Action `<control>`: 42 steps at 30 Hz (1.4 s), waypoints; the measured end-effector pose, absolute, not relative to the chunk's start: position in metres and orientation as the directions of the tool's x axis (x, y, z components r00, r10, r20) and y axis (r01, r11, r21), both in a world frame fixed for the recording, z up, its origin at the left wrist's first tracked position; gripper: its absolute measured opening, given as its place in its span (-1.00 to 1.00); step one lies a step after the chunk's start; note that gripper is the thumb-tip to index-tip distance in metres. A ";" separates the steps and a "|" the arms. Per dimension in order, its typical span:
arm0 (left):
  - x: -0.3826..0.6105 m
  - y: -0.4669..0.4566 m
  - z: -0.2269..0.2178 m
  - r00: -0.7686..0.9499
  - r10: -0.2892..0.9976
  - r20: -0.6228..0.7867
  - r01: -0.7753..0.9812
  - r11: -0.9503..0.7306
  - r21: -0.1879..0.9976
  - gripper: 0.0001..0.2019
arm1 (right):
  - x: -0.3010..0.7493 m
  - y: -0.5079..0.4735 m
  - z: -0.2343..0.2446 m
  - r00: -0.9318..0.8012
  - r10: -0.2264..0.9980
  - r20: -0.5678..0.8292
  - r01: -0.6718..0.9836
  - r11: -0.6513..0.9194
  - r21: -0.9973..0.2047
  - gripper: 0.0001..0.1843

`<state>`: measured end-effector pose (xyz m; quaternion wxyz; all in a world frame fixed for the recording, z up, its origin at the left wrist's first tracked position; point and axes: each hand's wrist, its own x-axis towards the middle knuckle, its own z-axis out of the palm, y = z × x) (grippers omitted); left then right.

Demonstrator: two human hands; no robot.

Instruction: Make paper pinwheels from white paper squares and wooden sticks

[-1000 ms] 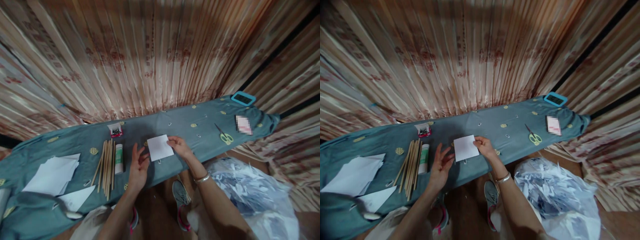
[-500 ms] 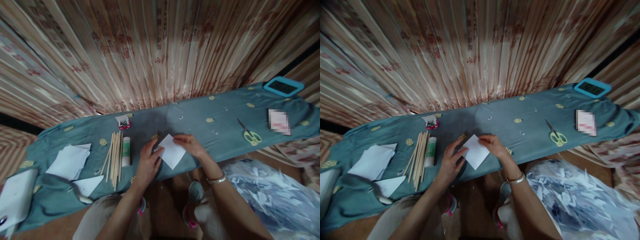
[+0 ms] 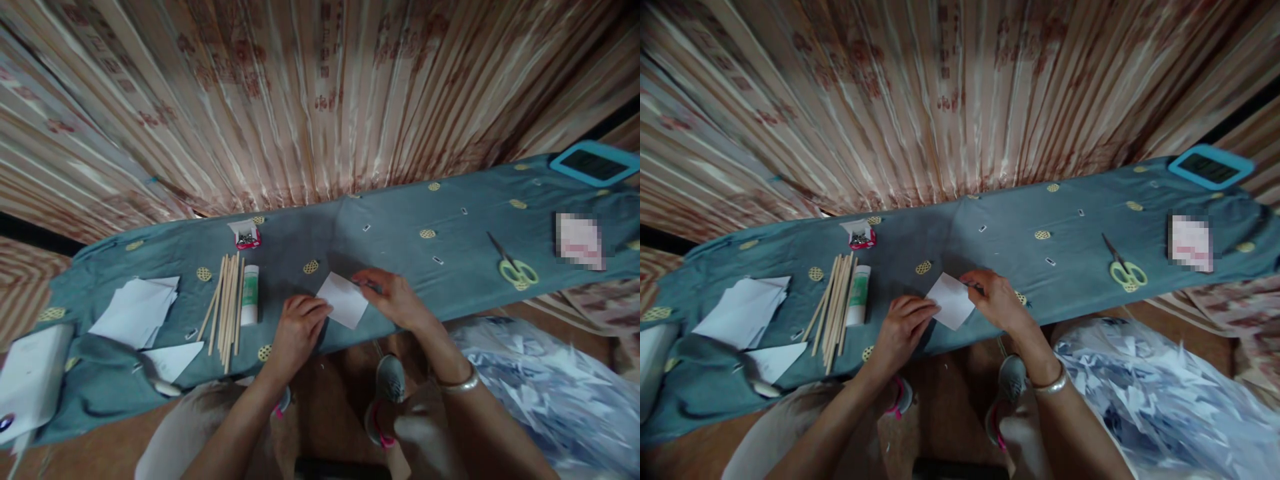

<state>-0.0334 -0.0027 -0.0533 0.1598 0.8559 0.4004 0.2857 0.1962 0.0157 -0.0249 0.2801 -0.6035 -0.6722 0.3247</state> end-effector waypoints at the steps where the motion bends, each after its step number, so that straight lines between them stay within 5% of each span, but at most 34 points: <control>1: -0.034 -0.003 -0.054 0.507 0.787 0.351 0.595 -0.614 0.518 -0.79 | 0.200 0.013 -0.023 -0.151 0.988 -0.043 0.624 0.061 -0.779 -0.69; 8: -0.037 -0.012 -0.047 0.464 0.844 0.270 0.625 -0.528 0.575 -0.79 | 0.201 -0.003 -0.009 -0.262 0.951 -0.163 0.640 0.044 -0.767 -0.64; 12: -0.036 -0.015 -0.043 0.445 0.865 0.232 0.638 -0.488 0.595 -0.79 | 0.189 0.004 -0.018 -0.239 0.958 -0.156 0.524 -0.007 -0.851 -0.85; 15: -0.035 -0.015 -0.044 0.432 0.873 0.227 0.645 -0.475 0.598 -0.79 | 0.184 0.013 -0.026 -0.213 0.965 -0.154 0.453 -0.042 -0.891 -0.81; 29: -0.035 -0.005 -0.058 0.335 0.904 0.266 0.687 -0.428 0.587 -0.68 | 0.174 0.022 -0.033 -0.159 0.985 -0.071 0.562 0.031 -0.827 -0.83; 38: -0.036 -0.003 -0.054 0.413 0.861 0.297 0.679 -0.508 0.530 -0.72 | 0.169 0.021 -0.033 -0.107 0.992 -0.060 0.601 0.017 -0.799 -0.87; 42: -0.028 -0.010 -0.048 0.432 0.806 0.405 0.708 -0.581 0.402 -0.70 | 0.168 0.020 -0.030 -0.108 0.993 -0.050 0.617 0.027 -0.786 -0.87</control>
